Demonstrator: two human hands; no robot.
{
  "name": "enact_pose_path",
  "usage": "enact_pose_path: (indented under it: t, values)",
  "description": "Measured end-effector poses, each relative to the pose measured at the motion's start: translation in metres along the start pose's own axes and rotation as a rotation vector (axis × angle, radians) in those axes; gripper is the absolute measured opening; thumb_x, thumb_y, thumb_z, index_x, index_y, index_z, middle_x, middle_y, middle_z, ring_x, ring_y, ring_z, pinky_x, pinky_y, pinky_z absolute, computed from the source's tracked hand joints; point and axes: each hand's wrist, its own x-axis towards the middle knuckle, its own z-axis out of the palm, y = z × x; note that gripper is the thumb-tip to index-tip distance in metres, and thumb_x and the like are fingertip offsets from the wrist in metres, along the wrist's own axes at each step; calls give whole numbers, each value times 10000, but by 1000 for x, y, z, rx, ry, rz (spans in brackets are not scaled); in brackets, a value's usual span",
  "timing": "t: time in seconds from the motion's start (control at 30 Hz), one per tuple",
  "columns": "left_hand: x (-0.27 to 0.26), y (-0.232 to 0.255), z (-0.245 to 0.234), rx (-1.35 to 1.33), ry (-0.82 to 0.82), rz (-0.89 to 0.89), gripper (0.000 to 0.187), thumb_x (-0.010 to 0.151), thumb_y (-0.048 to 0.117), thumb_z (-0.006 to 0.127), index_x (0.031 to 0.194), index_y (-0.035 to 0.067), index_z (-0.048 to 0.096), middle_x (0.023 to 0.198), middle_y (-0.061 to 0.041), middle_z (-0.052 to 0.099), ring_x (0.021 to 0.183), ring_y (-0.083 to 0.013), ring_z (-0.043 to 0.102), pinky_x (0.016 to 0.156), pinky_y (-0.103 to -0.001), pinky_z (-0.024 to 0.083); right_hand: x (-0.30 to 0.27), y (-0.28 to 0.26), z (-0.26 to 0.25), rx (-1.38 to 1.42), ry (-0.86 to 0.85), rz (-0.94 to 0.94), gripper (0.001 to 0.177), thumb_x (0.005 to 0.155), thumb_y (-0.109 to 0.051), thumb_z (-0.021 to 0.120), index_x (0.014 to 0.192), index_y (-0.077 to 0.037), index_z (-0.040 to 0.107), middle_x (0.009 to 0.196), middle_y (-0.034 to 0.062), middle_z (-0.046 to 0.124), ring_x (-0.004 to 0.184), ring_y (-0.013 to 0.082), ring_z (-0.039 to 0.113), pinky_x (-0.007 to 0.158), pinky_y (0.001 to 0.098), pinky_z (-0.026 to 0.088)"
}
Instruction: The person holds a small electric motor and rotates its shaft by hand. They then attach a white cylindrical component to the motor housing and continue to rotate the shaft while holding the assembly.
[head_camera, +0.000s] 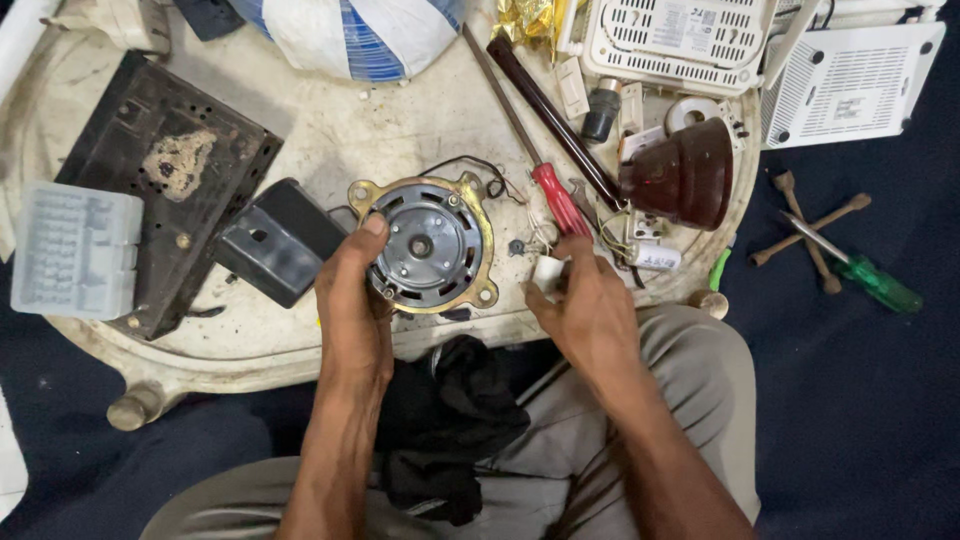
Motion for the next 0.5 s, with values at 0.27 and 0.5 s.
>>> enact_pose_path:
  t: [0.27, 0.5]
  values:
    - [1, 2, 0, -60, -26, 19, 481, 925, 351, 648, 1177, -54, 711, 1023, -96, 735, 897, -150, 679, 783, -285, 516, 9, 8, -4, 447, -28, 78, 481, 764, -105, 833, 1122, -74, 512, 941, 107, 686, 774, 185, 703, 673, 336, 586]
    - [3, -5, -5, -74, -41, 20, 457, 923, 332, 648, 1149, -61, 711, 999, -94, 733, 882, -155, 683, 801, -296, 536, 15, 26, -24, 917, -142, -17, 507, 847, 11, 784, 1321, -25, 606, 1131, 54, 684, 1030, 123, 648, 899, 282, 555]
